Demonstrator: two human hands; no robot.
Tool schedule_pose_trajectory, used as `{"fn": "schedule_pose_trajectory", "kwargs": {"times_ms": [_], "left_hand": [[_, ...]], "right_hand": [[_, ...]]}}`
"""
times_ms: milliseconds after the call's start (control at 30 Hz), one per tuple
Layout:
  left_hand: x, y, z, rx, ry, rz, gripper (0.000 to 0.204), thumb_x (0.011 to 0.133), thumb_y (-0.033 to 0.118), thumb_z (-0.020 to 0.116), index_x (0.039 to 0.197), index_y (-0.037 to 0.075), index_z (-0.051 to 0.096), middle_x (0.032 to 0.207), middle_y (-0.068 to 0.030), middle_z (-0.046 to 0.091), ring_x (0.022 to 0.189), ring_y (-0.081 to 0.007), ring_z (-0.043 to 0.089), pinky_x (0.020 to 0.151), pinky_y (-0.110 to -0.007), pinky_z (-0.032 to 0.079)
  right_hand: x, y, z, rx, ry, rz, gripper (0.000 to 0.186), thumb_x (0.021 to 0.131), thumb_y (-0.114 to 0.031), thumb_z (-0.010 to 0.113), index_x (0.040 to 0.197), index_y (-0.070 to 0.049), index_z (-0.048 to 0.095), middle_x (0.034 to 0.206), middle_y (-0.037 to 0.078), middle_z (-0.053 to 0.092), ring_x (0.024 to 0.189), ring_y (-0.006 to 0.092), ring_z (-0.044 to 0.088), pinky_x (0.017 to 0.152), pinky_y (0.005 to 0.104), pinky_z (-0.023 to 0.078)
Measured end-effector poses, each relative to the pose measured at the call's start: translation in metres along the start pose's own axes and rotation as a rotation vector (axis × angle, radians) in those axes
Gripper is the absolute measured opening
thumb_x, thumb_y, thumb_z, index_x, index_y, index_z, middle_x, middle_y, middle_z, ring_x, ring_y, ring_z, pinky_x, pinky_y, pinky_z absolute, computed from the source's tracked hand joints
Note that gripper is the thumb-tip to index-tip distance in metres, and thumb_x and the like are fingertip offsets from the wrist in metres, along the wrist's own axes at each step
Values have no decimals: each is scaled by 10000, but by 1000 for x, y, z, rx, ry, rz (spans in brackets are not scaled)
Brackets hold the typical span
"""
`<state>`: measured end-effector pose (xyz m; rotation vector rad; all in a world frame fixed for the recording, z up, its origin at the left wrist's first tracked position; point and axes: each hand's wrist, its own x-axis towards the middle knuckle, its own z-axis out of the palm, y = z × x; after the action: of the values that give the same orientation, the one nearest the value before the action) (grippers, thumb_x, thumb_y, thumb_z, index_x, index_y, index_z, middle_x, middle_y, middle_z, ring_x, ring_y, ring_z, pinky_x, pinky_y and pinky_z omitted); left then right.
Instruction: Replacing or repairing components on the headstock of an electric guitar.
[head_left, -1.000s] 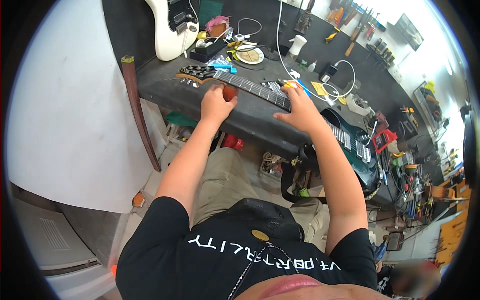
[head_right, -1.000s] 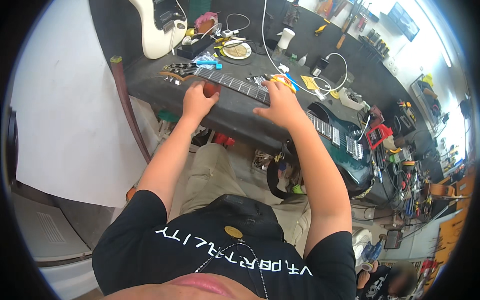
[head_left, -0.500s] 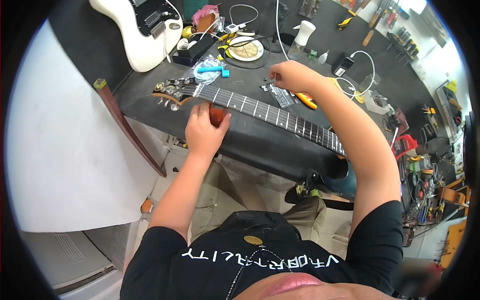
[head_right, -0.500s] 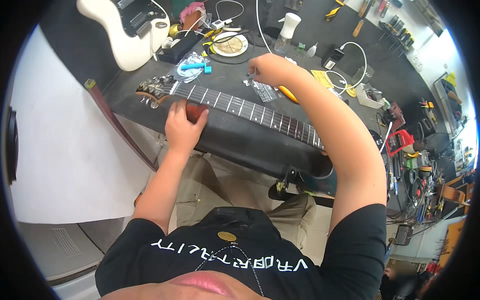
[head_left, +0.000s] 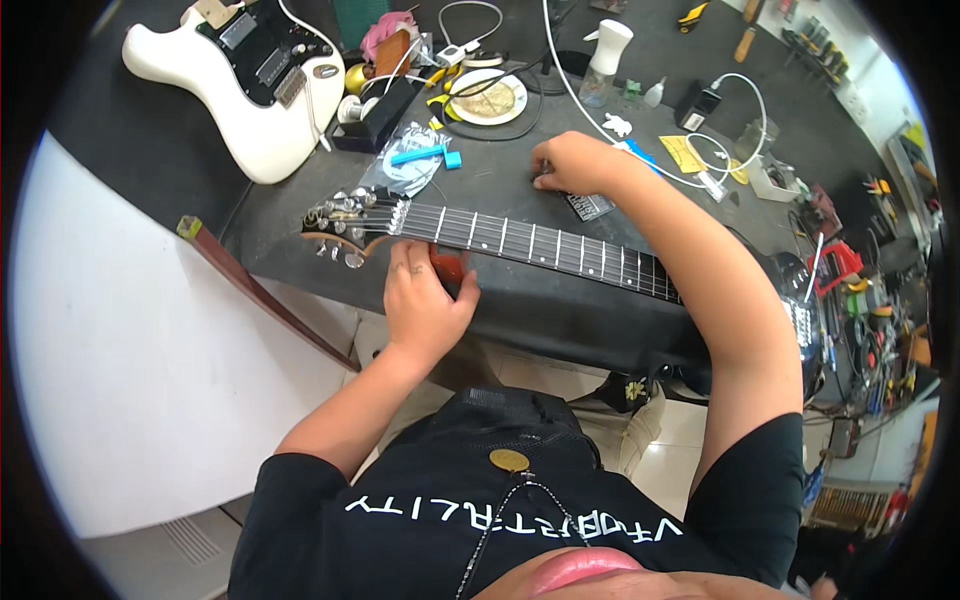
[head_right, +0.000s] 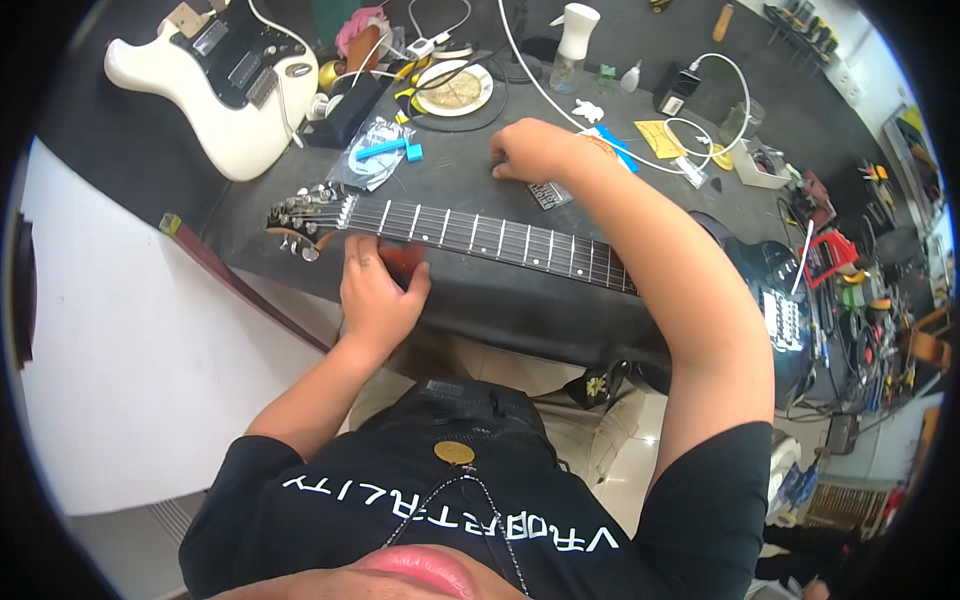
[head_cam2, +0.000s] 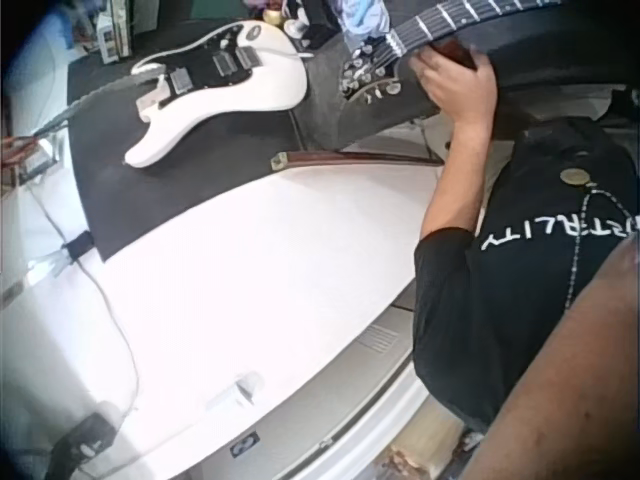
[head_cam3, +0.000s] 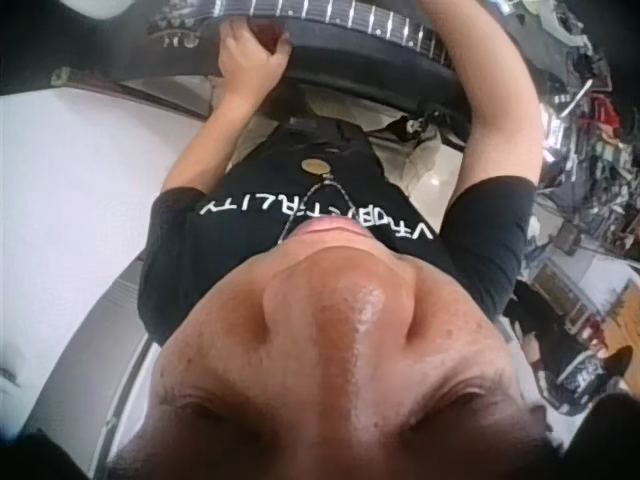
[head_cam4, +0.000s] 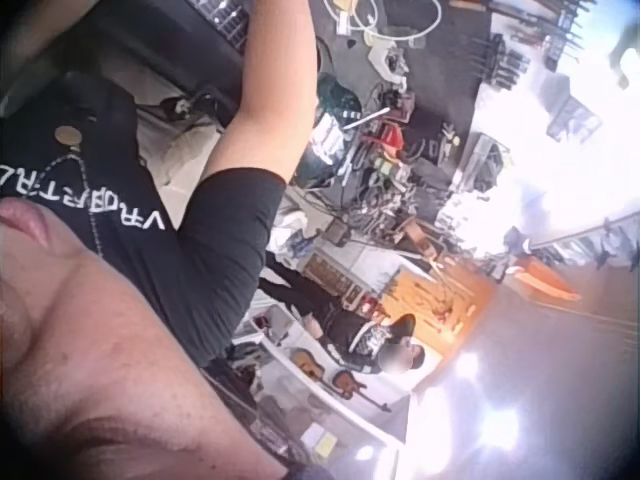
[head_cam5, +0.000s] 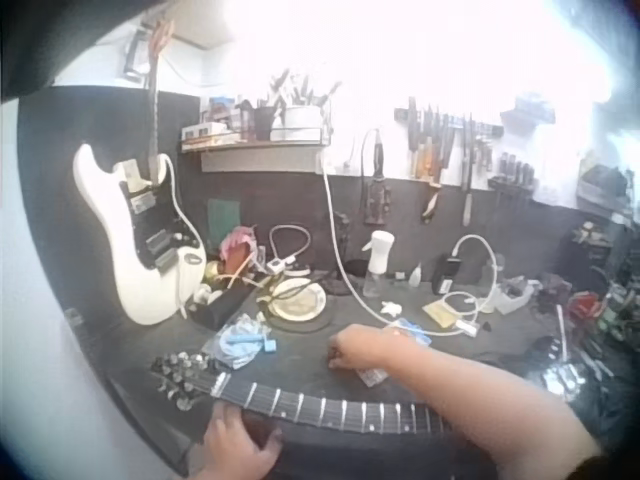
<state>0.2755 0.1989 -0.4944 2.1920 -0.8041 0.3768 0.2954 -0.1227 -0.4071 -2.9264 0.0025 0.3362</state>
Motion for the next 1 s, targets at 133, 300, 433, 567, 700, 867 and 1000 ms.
{"fn": "schedule_pose_trajectory", "kwargs": {"times_ms": [133,300,433,567,700,867,1000], "left_hand": [[-5,-5,-3,-36,-18,-25,668,773,238,853,1293,-61,560,1183,-239,583,1076,-448,629,915,-530,533],[-4,-9,9,38,169,151,753,793,286,840,1372,-59,506,1301,-292,576,1186,-477,602,1029,-545,513],[-6,-12,6,25,155,150,729,788,274,835,1351,-60,515,1277,-281,577,1153,-469,610,1011,-545,516],[-7,-11,5,31,133,137,706,789,272,836,1325,-64,522,1251,-275,576,1132,-468,614,1000,-540,518],[-6,-5,7,47,144,162,708,790,271,840,1323,-64,515,1254,-271,571,1144,-467,611,997,-541,517],[-4,-5,2,44,124,128,720,793,232,841,1353,-55,490,1266,-258,566,1154,-470,610,996,-544,513],[-3,-5,0,-13,84,111,693,795,219,838,1343,-56,516,1264,-256,568,1159,-466,609,1003,-530,508]], "right_hand": [[15,-11,10,-33,42,-75,303,909,-232,820,1132,-39,752,1116,162,788,1101,365,743,941,476,579],[18,-2,3,14,40,-89,215,871,-139,820,1046,-51,732,941,140,773,906,328,746,815,439,564],[29,-10,2,-155,-68,-1,266,835,-147,822,1063,-46,731,992,160,774,983,376,742,856,467,573],[22,-12,2,-144,-31,-54,262,808,-134,814,1035,-37,725,974,159,770,962,365,741,854,466,576],[9,-5,-16,-53,149,-34,247,802,-172,828,982,-41,720,934,141,764,910,325,744,823,449,577],[-8,-9,-28,28,159,104,174,872,-222,757,944,-68,724,882,118,746,844,299,710,792,421,558],[-17,7,-29,414,158,215,177,948,-213,698,963,-51,770,915,108,781,781,170,716,682,358,570]]}}
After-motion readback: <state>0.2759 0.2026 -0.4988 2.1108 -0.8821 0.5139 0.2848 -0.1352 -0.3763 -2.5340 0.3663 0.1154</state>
